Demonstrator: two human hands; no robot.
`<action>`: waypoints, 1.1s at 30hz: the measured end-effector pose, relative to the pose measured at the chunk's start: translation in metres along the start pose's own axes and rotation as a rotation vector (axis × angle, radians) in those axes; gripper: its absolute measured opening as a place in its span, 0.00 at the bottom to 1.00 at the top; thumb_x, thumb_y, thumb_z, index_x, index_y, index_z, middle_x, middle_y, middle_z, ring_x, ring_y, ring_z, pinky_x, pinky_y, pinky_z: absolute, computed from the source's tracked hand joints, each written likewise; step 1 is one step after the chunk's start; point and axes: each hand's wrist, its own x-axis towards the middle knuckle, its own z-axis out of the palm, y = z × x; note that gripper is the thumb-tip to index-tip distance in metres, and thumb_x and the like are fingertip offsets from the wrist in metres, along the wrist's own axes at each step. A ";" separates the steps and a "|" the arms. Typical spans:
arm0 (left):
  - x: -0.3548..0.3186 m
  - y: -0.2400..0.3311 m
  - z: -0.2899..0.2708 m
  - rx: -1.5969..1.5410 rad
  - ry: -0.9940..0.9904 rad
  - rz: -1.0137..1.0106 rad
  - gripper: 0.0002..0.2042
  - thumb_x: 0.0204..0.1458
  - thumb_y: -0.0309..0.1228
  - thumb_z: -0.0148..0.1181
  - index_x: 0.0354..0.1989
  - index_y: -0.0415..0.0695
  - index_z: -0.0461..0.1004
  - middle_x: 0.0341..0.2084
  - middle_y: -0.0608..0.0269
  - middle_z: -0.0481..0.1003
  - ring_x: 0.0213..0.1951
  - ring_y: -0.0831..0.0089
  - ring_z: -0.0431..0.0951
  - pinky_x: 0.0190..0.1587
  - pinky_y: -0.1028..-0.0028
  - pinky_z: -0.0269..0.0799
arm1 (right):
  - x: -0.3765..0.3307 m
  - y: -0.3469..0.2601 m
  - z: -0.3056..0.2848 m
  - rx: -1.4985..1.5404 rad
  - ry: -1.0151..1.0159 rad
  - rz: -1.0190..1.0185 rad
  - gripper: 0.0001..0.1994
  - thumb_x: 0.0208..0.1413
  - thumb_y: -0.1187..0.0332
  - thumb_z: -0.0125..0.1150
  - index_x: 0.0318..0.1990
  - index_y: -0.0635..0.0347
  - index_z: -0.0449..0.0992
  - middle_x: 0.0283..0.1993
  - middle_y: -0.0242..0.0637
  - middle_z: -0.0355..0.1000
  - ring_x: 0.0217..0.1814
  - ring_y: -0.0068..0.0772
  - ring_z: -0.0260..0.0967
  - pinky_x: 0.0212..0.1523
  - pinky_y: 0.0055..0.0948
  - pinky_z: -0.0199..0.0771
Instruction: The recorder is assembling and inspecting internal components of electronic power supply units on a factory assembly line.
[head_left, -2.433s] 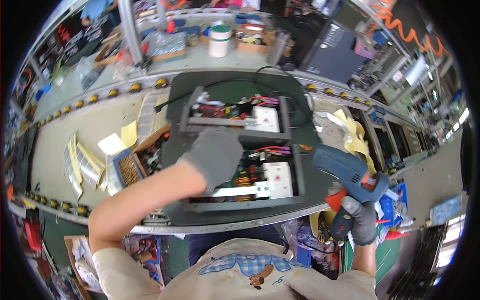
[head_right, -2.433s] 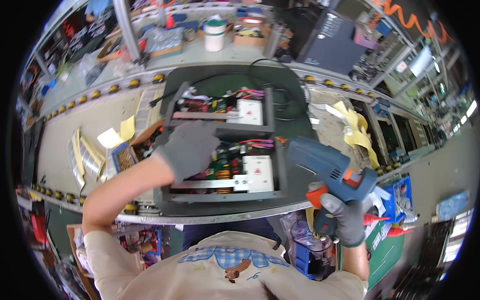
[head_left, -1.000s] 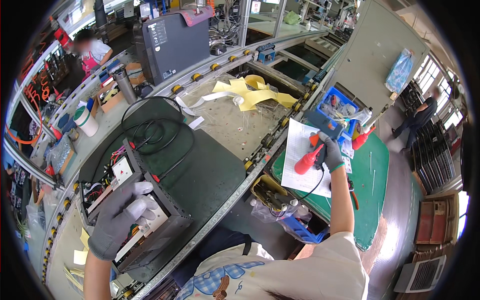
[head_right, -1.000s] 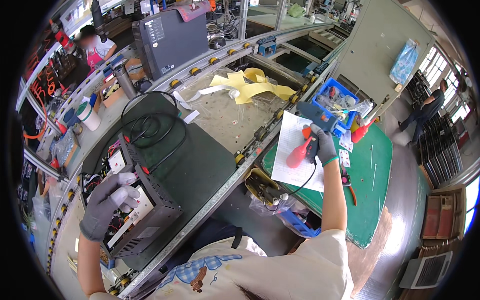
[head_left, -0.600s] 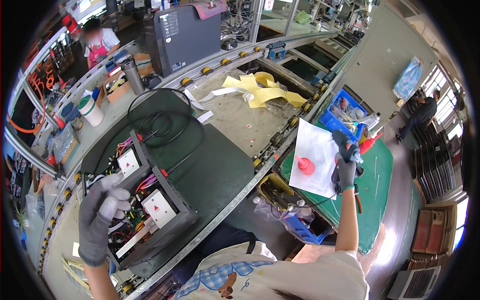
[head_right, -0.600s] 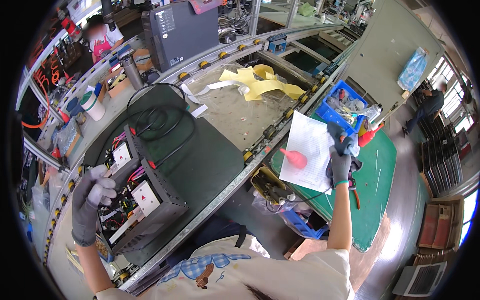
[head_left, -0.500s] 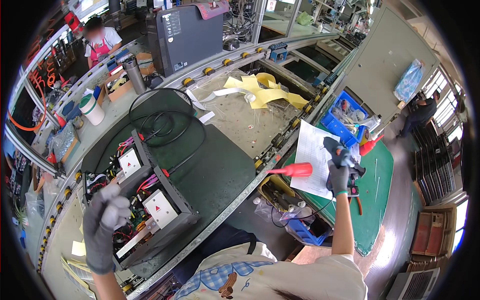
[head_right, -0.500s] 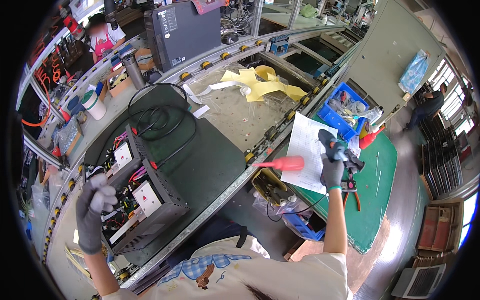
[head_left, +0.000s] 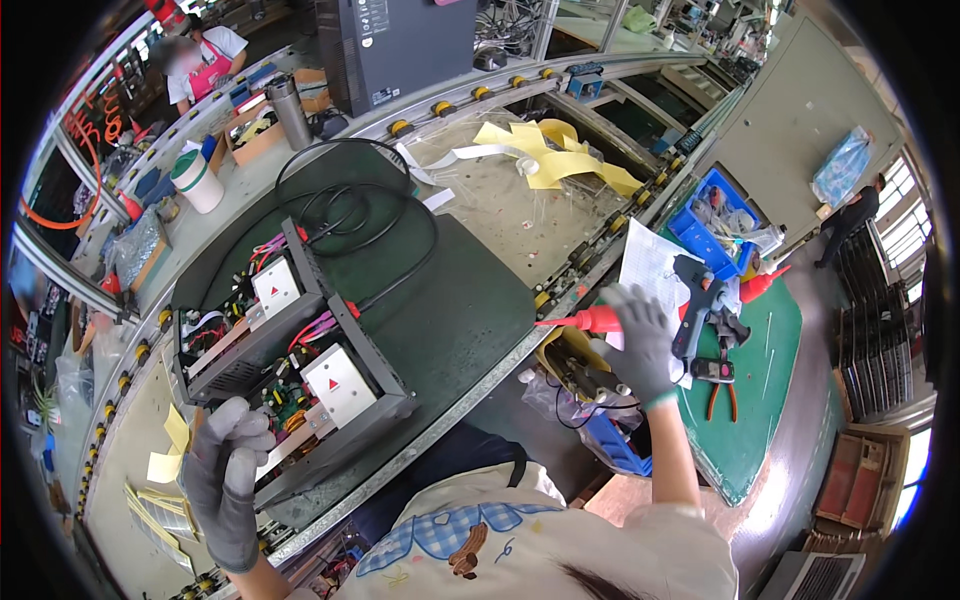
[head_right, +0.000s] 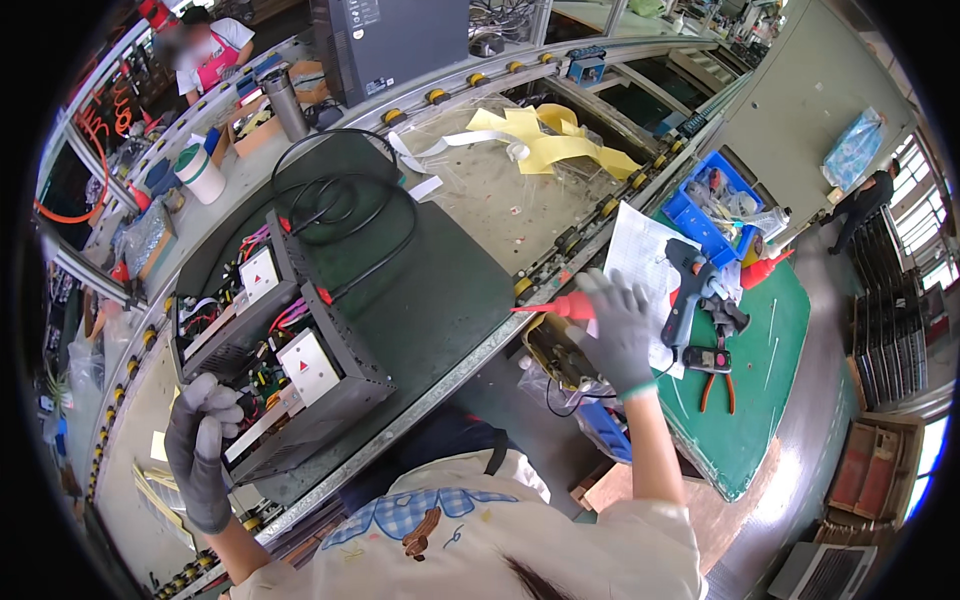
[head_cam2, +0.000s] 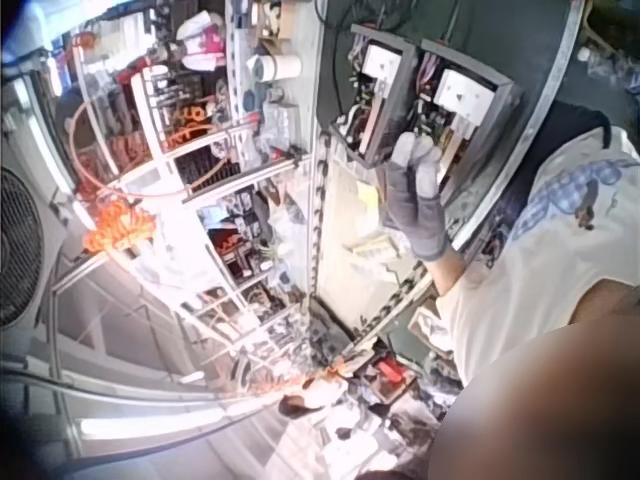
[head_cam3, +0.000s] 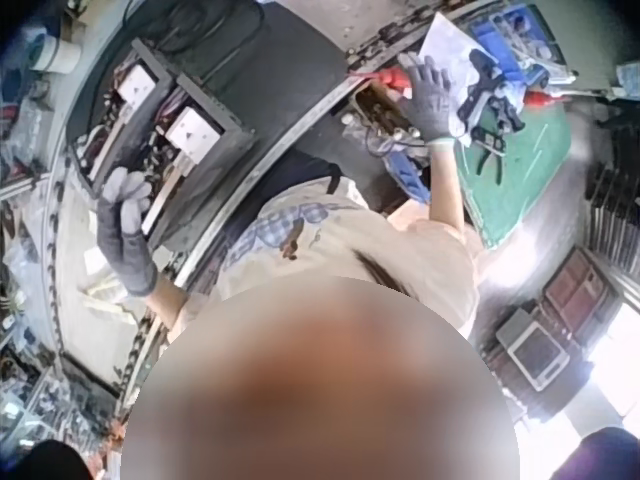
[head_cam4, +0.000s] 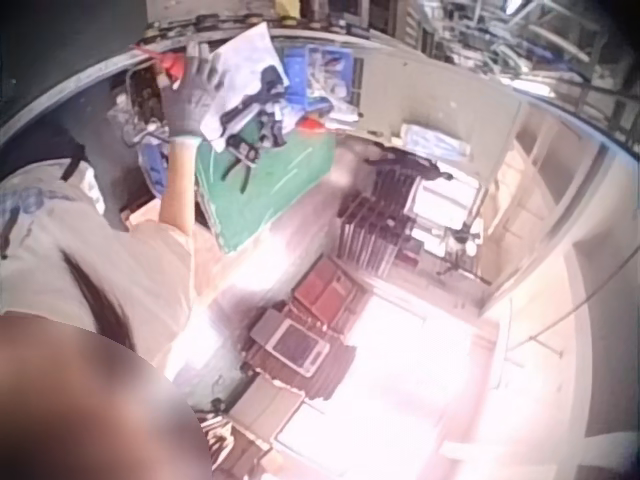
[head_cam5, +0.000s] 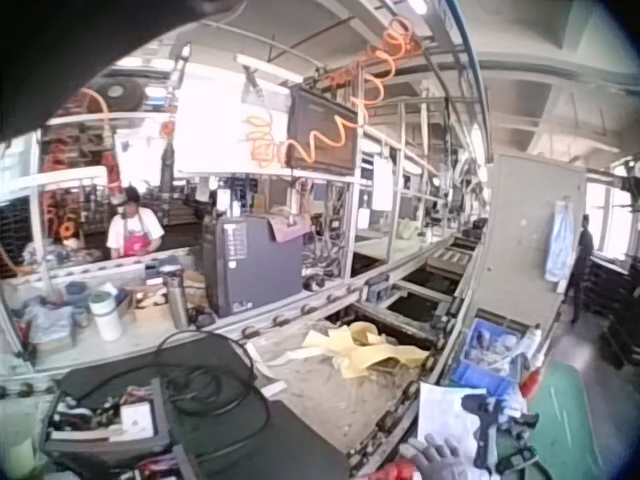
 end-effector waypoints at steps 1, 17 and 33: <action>-0.001 -0.003 -0.002 0.003 0.011 0.003 0.25 0.53 0.41 0.57 0.55 0.36 0.67 0.37 0.55 0.74 0.35 0.71 0.74 0.40 0.74 0.69 | 0.011 0.001 0.017 -0.055 -0.031 -0.066 0.23 0.43 0.64 0.63 0.51 0.51 0.72 0.48 0.40 0.71 0.56 0.46 0.64 0.57 0.38 0.61; -0.012 -0.126 -0.090 -0.175 0.649 -0.176 0.15 0.58 0.31 0.53 0.51 0.39 0.70 0.38 0.64 0.74 0.37 0.82 0.72 0.39 0.83 0.67 | 0.014 0.119 0.100 0.643 0.331 0.868 0.24 0.55 0.65 0.62 0.55 0.66 0.64 0.52 0.40 0.67 0.51 0.32 0.65 0.53 0.30 0.66; 0.010 -0.175 -0.047 -0.213 0.379 -0.341 0.22 0.64 0.47 0.38 0.60 0.48 0.56 0.44 0.66 0.71 0.45 0.82 0.69 0.47 0.78 0.66 | 0.154 -0.230 0.044 1.479 -0.376 0.209 0.28 0.65 0.50 0.38 0.57 0.69 0.65 0.53 0.44 0.68 0.56 0.32 0.65 0.58 0.32 0.62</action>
